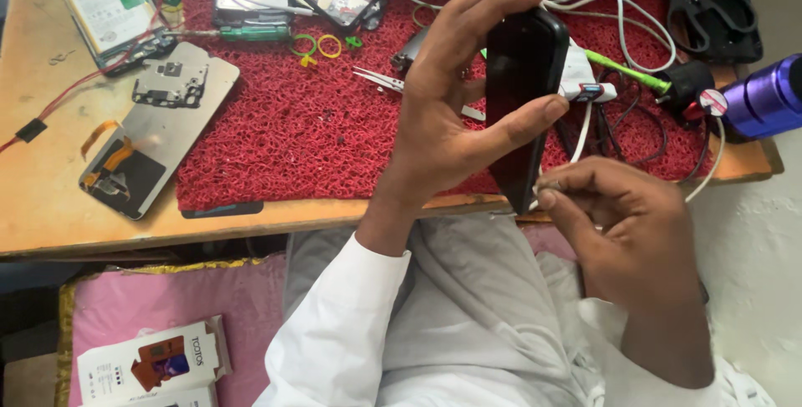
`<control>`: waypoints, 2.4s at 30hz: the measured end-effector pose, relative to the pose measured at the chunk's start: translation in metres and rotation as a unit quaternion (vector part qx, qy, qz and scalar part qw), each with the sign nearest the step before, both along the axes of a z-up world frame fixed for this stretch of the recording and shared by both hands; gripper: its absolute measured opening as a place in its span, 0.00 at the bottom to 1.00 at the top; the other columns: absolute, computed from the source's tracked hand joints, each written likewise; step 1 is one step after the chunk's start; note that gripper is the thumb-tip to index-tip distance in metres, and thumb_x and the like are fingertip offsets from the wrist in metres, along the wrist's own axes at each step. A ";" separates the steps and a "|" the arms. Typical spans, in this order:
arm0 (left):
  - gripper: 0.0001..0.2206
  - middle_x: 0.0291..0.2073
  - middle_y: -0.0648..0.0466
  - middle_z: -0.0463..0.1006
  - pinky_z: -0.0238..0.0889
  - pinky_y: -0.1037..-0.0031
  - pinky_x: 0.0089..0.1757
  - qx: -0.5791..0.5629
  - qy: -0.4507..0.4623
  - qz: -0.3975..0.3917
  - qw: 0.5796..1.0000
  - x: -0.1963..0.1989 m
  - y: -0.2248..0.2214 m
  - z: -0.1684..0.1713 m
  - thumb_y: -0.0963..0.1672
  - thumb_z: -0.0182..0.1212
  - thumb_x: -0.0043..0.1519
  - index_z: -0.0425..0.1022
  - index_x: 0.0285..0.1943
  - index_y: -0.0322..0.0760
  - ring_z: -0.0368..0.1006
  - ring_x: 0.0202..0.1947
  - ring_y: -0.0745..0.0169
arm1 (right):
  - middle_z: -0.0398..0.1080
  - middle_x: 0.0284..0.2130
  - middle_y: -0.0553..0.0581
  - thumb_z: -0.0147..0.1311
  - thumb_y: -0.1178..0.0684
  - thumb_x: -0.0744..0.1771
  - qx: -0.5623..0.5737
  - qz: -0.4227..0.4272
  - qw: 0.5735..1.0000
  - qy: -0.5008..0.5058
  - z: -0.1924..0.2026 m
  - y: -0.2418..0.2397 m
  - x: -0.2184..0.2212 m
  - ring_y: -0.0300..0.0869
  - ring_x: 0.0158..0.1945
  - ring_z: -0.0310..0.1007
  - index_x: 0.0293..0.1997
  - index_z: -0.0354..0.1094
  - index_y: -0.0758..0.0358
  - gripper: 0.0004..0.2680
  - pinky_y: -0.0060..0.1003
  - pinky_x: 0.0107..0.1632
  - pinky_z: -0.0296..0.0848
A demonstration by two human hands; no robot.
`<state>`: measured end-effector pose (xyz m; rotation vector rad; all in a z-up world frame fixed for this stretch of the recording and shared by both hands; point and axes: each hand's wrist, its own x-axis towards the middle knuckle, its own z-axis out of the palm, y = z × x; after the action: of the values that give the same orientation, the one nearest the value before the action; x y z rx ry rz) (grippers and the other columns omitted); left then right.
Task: The person disassembles a smartphone, removes the motherboard, and then reassembles the device by placing the motherboard back and closing the casing. The person then cleans the exterior of the phone with a white cloth.
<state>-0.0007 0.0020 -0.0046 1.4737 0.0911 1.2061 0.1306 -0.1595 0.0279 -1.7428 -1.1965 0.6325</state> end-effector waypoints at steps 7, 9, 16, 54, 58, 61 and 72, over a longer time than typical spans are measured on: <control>0.28 0.68 0.56 0.60 0.74 0.73 0.63 -0.015 -0.015 -0.008 1.000 0.002 0.002 -0.005 0.39 0.76 0.67 0.65 0.73 0.41 0.64 0.67 0.67 | 0.77 0.37 0.54 0.57 0.65 0.65 -0.021 0.088 0.995 0.029 -0.012 -0.006 0.017 0.34 0.41 0.80 0.41 0.74 0.73 0.04 0.28 0.44 0.79; 0.28 0.68 0.56 0.60 0.73 0.73 0.63 -0.017 -0.015 -0.012 1.000 0.002 0.003 -0.005 0.39 0.76 0.67 0.65 0.73 0.41 0.64 0.67 0.67 | 0.78 0.34 0.55 0.58 0.64 0.65 -0.053 0.097 0.993 0.039 -0.012 -0.003 0.022 0.34 0.38 0.78 0.41 0.75 0.72 0.04 0.28 0.41 0.77; 0.29 0.68 0.57 0.59 0.73 0.71 0.63 -0.005 -0.007 -0.013 1.000 0.003 0.003 -0.004 0.41 0.78 0.67 0.64 0.74 0.41 0.64 0.68 0.67 | 0.78 0.28 0.54 0.61 0.63 0.63 -0.102 0.082 0.989 -0.064 0.004 0.005 0.018 0.34 0.31 0.78 0.37 0.77 0.70 0.03 0.30 0.34 0.77; 0.27 0.61 0.55 0.67 0.78 0.78 0.58 -0.066 -0.027 0.082 0.994 -0.001 -0.010 -0.002 0.39 0.75 0.67 0.63 0.72 0.38 0.70 0.59 0.68 | 0.75 0.32 0.59 0.64 0.61 0.65 0.059 -0.049 0.940 -0.333 0.004 -0.007 -0.035 0.48 0.35 0.78 0.39 0.74 0.67 0.04 0.40 0.39 0.73; 0.30 0.55 0.47 0.74 0.77 0.76 0.53 -0.181 -0.084 0.069 0.977 0.000 -0.001 -0.016 0.39 0.72 0.66 0.61 0.75 0.35 0.76 0.52 0.65 | 0.77 0.34 0.57 0.64 0.60 0.66 0.052 -0.066 0.955 -0.283 0.009 -0.003 -0.028 0.42 0.37 0.80 0.41 0.76 0.67 0.04 0.35 0.40 0.75; 0.27 0.55 0.46 0.73 0.74 0.77 0.52 -0.180 -0.113 0.093 0.973 -0.005 0.002 -0.028 0.38 0.71 0.68 0.61 0.73 0.33 0.74 0.51 0.66 | 0.78 0.35 0.54 0.62 0.59 0.67 0.021 -0.066 0.982 -0.173 0.007 0.008 -0.006 0.36 0.36 0.79 0.44 0.77 0.66 0.04 0.31 0.39 0.76; 0.25 0.58 0.50 0.66 0.69 0.75 0.54 -0.239 -0.110 0.167 0.950 -0.022 -0.003 -0.028 0.39 0.67 0.66 0.59 0.69 0.33 0.71 0.54 0.63 | 0.69 0.47 0.56 0.56 0.69 0.69 0.130 -0.003 0.982 -0.137 -0.007 0.034 0.017 0.34 0.38 0.71 0.50 0.70 0.70 0.06 0.29 0.42 0.71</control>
<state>-0.0223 -0.0009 -0.0324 0.9134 0.4647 1.4879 0.1473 -0.1250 0.0208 -1.6437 -1.3933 0.2229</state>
